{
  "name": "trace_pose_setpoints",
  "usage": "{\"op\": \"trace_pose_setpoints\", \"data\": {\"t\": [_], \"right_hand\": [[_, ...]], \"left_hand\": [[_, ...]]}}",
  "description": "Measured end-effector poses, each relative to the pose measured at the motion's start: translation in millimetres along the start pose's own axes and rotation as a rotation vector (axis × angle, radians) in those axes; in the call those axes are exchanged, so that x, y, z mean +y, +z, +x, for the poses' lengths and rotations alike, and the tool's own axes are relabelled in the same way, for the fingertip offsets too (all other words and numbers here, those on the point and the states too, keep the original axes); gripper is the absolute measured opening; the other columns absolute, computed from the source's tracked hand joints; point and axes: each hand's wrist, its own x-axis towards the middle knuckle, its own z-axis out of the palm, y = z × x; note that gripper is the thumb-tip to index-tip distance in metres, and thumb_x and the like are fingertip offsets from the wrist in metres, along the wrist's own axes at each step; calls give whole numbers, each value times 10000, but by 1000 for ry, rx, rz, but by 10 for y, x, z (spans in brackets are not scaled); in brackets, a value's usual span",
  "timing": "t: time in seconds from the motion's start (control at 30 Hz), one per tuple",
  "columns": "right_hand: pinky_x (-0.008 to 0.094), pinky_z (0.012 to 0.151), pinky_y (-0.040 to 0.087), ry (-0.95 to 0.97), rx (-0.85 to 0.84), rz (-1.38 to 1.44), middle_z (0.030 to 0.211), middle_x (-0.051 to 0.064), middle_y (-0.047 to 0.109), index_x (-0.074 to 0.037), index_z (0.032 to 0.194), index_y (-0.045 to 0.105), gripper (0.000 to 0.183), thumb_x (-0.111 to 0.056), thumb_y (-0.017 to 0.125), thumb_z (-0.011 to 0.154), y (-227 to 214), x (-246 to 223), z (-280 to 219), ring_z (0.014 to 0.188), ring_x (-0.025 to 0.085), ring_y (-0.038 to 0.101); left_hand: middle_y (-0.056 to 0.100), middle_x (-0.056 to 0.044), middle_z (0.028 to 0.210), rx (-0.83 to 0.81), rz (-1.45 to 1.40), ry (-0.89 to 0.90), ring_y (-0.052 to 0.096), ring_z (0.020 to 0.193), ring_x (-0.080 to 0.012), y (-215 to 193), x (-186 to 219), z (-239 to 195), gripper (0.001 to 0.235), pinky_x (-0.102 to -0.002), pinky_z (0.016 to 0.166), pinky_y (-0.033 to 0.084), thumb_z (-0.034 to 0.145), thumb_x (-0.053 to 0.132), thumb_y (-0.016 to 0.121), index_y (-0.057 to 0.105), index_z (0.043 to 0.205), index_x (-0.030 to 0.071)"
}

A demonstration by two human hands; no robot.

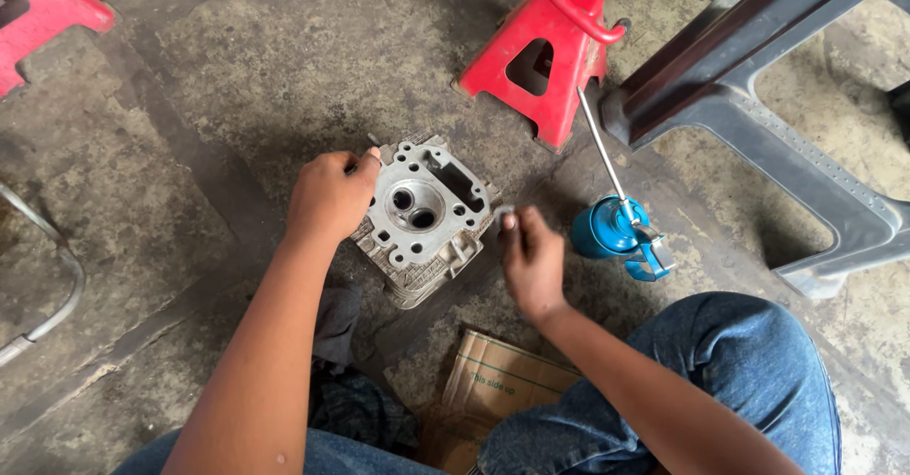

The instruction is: The person sits on the floor and cleans a metal engine cylinder head using a rag and a blue oil can. They wipe the surface, spray fluid into the internal holes, and use a metal rod to scrape and clean the interior passages.

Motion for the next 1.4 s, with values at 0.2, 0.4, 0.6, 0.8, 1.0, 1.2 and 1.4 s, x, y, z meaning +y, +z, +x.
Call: {"op": "trace_pose_setpoints", "data": {"t": [0.2, 0.4, 0.6, 0.8, 1.0, 1.2, 1.4], "right_hand": [[321, 571, 471, -208, -12, -139, 722, 147, 608, -9, 928, 603, 206, -184, 628, 1033, -11, -188, -93, 664, 92, 525], [315, 565, 497, -77, -2, -192, 736, 147, 654, -10, 918, 633, 153, -118, 628, 1026, -37, -198, -59, 598, 169, 593], [319, 594, 493, -112, -23, -158, 751, 168, 627, 8, 943, 612, 159, -108, 633, 1050, -41, -96, 20, 622, 229, 568], [355, 568, 489, -152, -10, -246, 794, 228, 645, -4, 935, 632, 182, -157, 669, 1027, -74, -194, -2, 598, 328, 565], [370, 527, 474, -269, 8, -225, 727, 208, 627, -23, 928, 650, 162, -167, 680, 997, -44, -332, 8, 584, 336, 591], [347, 468, 440, -187, -53, -213, 610, 171, 571, -44, 862, 648, 170, -160, 658, 986, -90, -400, -51, 455, 253, 563], [366, 506, 447, -290, -26, -212, 667, 200, 558, -23, 865, 641, 197, -166, 683, 994, -44, -381, 2, 552, 299, 538]], "left_hand": [[751, -156, 919, -46, 17, -36, 714, 898, -361, -45, 59, -17, 519, -494, 810, 536, 968, 508, 530, 754, 866, 51], [752, -164, 932, -45, 21, -45, 712, 911, -366, -56, 37, -54, 514, -491, 818, 536, 966, 507, 534, 763, 887, 54], [731, -200, 934, 21, 29, 9, 691, 918, -406, -30, 2, -10, 509, -506, 807, 531, 952, 514, 568, 751, 921, 40], [737, -219, 935, -5, 19, -11, 699, 930, -419, -5, 11, -24, 511, -514, 826, 533, 957, 511, 556, 751, 929, 39], [738, -208, 966, 0, 16, -18, 693, 952, -420, -10, 35, -39, 508, -523, 833, 526, 952, 501, 539, 758, 924, 43], [745, -199, 984, -9, 23, -61, 705, 954, -408, -6, 56, -51, 526, -526, 834, 534, 970, 499, 521, 757, 926, 31], [745, -210, 977, -54, 29, -118, 730, 932, -416, -56, 110, -41, 548, -530, 831, 545, 985, 513, 499, 753, 952, 29]]}}
